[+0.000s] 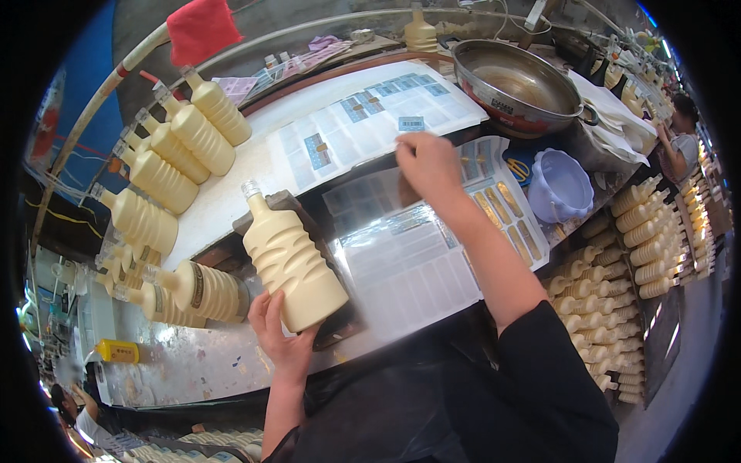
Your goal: The person repeatedly picks up cream-colored plastic bottles, applies rectangular labels to their bodies, and smooths them with a small tool. Finished bottles are placed on a nearby table. The process is repeated for several bottles in a continuous sequence.
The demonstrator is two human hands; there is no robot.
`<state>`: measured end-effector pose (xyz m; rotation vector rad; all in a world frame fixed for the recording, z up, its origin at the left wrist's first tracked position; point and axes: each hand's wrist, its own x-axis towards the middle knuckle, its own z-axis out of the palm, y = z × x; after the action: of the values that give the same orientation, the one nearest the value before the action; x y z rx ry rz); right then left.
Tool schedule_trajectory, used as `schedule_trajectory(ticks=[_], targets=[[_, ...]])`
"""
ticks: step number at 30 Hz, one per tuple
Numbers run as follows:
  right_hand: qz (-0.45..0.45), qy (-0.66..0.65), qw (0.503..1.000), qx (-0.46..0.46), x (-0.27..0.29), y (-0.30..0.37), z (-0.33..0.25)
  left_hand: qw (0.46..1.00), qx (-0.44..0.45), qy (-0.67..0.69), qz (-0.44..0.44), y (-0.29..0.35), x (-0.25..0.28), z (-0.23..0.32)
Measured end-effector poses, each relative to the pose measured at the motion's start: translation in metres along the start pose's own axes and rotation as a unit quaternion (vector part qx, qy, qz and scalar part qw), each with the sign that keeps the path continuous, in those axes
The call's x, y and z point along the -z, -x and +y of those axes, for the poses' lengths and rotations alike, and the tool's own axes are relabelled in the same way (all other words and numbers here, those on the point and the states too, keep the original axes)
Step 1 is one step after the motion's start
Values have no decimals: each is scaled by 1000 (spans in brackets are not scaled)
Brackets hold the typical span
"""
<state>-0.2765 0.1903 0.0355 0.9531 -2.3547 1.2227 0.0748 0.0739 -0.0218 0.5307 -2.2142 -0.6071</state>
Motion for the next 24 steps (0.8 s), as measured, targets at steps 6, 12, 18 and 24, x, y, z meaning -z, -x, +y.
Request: schedule_trajectory(ticks=[6, 12, 18, 24], targets=[[-159, 271, 949, 31, 11, -44, 38, 999, 22, -16, -32, -5, 1, 9], [-166, 270, 941, 116, 16, -26, 34, 997, 48, -41, -40, 0, 0, 4], [-119, 263, 938, 192, 16, -24, 56, 997, 56, -18, -47, -3, -2, 2], [-129, 259, 944, 159, 22, -22, 39, 999, 41, -7, -31, -3, -3, 1]])
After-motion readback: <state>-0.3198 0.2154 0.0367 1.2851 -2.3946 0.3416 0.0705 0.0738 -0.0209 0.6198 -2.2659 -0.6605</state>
